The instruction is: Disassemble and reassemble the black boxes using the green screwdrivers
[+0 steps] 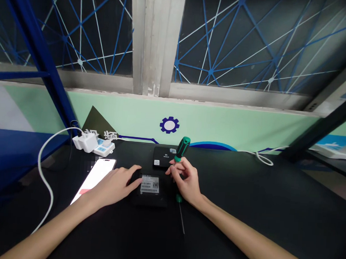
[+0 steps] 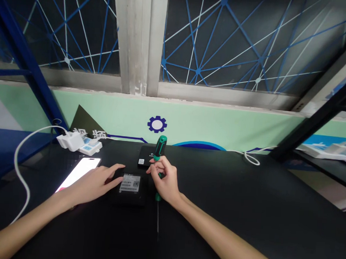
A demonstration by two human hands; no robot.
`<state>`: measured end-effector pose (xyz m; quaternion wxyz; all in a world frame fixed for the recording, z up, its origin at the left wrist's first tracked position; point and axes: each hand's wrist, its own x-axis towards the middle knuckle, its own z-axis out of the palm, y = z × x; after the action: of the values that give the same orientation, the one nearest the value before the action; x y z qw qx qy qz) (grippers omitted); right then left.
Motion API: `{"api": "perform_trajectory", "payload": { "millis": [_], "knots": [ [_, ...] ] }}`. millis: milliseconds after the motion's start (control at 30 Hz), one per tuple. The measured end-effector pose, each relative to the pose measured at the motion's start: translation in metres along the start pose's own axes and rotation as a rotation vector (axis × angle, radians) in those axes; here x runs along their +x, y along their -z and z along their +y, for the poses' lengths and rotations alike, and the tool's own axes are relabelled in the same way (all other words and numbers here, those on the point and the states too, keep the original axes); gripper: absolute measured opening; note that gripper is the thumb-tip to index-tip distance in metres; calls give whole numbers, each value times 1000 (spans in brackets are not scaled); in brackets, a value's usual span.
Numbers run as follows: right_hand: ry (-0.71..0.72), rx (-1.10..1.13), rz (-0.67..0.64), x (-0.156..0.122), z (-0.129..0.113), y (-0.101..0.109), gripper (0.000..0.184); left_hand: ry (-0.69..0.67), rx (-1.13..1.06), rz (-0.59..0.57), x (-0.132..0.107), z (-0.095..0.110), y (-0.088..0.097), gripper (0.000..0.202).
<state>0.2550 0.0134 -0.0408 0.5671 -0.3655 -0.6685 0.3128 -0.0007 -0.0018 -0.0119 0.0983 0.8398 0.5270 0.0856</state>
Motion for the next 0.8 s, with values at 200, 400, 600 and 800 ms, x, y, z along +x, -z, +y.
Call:
{"api": "perform_trajectory", "payload": {
  "millis": [200, 400, 600, 800],
  "knots": [
    [-102, 162, 16, -1, -1, 0, 33, -3, -23, -6, -1, 1, 1, 55],
    [-110, 234, 26, 1, -3, 3, 44, -11, -34, 3, -1, 0, 0, 56],
    [-156, 212, 103, 5, -2, 5, 42, 1, -29, -11, -1, 1, 2, 55],
    [-189, 107, 97, 7, -5, 5, 37, -5, -41, -3, -1, 3, 3, 55]
  ]
}}
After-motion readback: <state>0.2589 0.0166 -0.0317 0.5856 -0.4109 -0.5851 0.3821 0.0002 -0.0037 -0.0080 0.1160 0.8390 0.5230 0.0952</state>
